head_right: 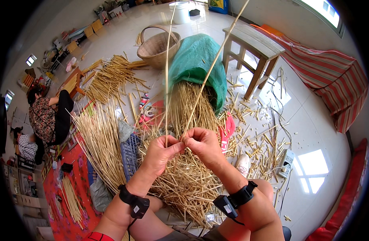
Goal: The person sorts and organizes thin dried stalks by hand, pulling individual pieces from a large bundle and placing them into different piles on the floor.
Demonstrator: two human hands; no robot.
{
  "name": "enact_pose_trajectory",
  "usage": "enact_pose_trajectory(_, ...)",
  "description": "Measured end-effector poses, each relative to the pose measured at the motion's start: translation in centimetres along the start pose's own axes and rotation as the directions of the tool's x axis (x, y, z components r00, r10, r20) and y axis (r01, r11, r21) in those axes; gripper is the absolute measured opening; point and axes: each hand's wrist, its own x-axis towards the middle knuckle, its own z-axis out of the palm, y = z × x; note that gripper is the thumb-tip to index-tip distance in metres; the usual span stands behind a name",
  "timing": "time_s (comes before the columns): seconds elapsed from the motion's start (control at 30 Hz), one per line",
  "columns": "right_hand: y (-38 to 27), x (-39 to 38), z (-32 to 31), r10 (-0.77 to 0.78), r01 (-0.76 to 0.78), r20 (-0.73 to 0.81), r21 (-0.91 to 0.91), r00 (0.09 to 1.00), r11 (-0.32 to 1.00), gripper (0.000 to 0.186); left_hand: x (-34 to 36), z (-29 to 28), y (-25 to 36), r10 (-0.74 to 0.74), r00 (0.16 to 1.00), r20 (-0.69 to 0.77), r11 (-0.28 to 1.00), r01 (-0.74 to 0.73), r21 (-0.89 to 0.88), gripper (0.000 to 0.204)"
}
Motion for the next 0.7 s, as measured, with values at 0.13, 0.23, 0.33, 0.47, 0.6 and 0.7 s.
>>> enact_pose_trajectory(0.13,0.6,0.3,0.2,-0.06,0.057,-0.051,-0.064,0.997,0.996,0.006,0.3,-0.1,-0.7,0.068,0.997,-0.046,0.989,-0.061,0.133,0.01)
enact_pose_trajectory(0.23,0.9,0.4,0.0,-0.076,0.07,-0.052,-0.112,0.996,0.991,0.006,0.2,-0.1,-0.7,0.075,0.996,-0.045,0.973,-0.063,0.223,0.009)
enact_pose_trajectory(0.33,0.9,0.5,0.0,-0.066,0.061,-0.043,-0.103,0.997,0.993,0.007,0.2,-0.2,-0.7,0.089,0.996,-0.014,0.979,-0.085,0.185,0.01)
enact_pose_trajectory(0.47,0.9,0.3,-0.3,-0.026,0.026,-0.005,-0.003,1.0,1.0,0.004,-0.1,0.1,0.0,0.022,0.999,0.031,0.995,-0.025,0.095,0.011)
enact_pose_trajectory(0.6,0.9,0.2,-0.6,0.022,-0.025,0.034,0.096,0.999,0.995,0.003,0.1,-0.3,0.1,-0.079,0.995,0.059,0.997,0.078,0.022,0.012)
enact_pose_trajectory(0.7,0.6,0.2,0.0,-0.029,0.025,0.036,0.127,0.999,0.992,0.004,0.1,-0.7,0.2,-0.095,0.994,0.062,0.995,0.093,0.037,0.014)
